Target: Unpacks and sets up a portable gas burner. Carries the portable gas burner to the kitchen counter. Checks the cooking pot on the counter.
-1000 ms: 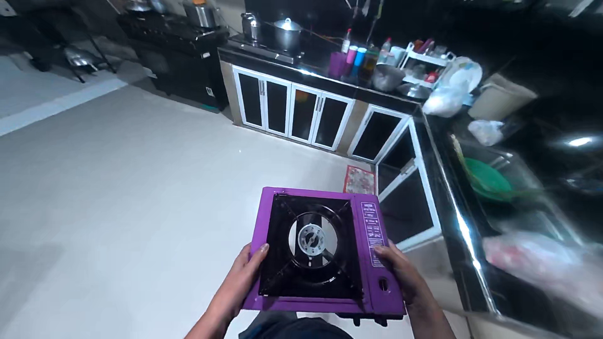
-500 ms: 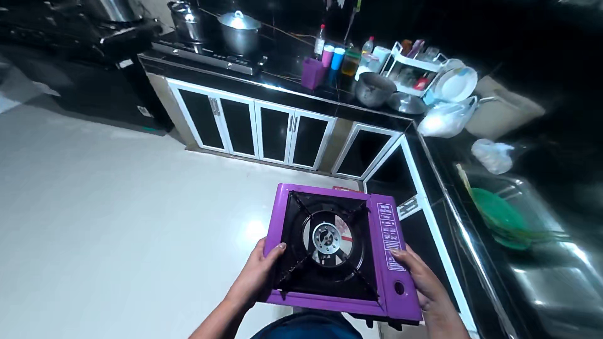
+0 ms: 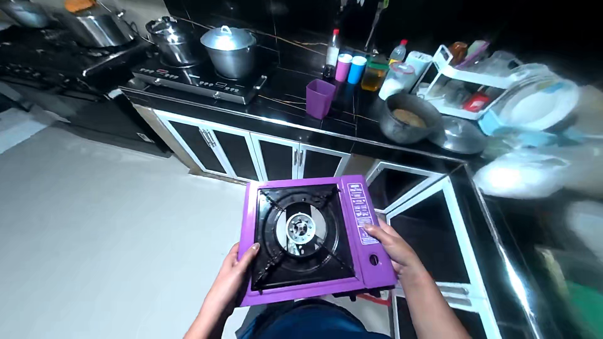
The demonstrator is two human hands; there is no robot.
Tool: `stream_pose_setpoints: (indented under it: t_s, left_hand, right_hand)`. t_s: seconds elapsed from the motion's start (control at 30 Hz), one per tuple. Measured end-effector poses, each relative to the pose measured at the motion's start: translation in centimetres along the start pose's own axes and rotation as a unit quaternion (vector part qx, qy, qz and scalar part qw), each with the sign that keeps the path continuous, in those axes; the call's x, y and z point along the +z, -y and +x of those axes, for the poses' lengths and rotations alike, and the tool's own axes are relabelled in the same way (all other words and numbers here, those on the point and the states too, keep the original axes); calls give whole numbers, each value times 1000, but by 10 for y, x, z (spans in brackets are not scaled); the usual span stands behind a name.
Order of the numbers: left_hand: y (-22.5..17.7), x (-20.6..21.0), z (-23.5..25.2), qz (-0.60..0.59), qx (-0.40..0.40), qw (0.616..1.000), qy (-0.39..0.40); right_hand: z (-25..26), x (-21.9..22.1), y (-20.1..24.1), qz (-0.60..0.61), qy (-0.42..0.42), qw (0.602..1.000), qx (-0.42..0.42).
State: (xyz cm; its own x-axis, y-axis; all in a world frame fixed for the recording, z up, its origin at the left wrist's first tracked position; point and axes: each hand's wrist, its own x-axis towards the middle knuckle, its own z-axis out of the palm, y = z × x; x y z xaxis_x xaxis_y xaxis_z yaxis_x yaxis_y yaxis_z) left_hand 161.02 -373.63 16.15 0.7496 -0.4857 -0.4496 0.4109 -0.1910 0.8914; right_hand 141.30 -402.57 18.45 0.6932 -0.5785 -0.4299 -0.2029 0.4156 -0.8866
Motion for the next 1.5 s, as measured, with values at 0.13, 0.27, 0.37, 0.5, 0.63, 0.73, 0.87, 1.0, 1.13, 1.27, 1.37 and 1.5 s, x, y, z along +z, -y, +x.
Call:
stream_pose_setpoints:
  t_s: [0.13,0.27,0.37,0.5,0.63,0.73,0.87,1.0,1.13,1.27,1.37,1.5]
  left_hand:
    - [-24,-8,76,-7,2,997,-75]
    - [-49,-24,167,16,23,992,-121]
    - [-77,-32,239,12,29,990,-138]
    - [-117,-33,321,16,20,990,-142]
    - [-148,-24,378,38,-10,987,-153]
    - [-160,-19,407,56,-25,986,-156]
    - [-169,-2,424,42,-50,980,-188]
    - [-176,16,426,27,-62,972,-226]
    - [-178,28,429,33,-85,965,-244]
    - [-181,32,436,41,-91,964,-246]
    - [-181,33,443,39,-98,965,-242]
    - [-182,38,449,38,-85,968,-233]
  right_hand:
    - [108,36,39,-39,70,997,-5]
    - [220,79,68,-73,101,992,-9]
    - [300,109,99,-90,110,990,-7]
    - [393,135,135,-119,114,986,10]
    - [464,146,160,-171,118,977,38]
    - [504,149,169,-188,132,972,53]
    - [548,147,173,-203,155,964,76]
    - [579,149,189,-202,189,957,89]
    - [604,147,196,-275,204,937,73]
    - [618,143,194,-335,200,919,51]
    - [611,144,206,-406,195,893,26]
    - [560,138,226,-488,133,831,-229]
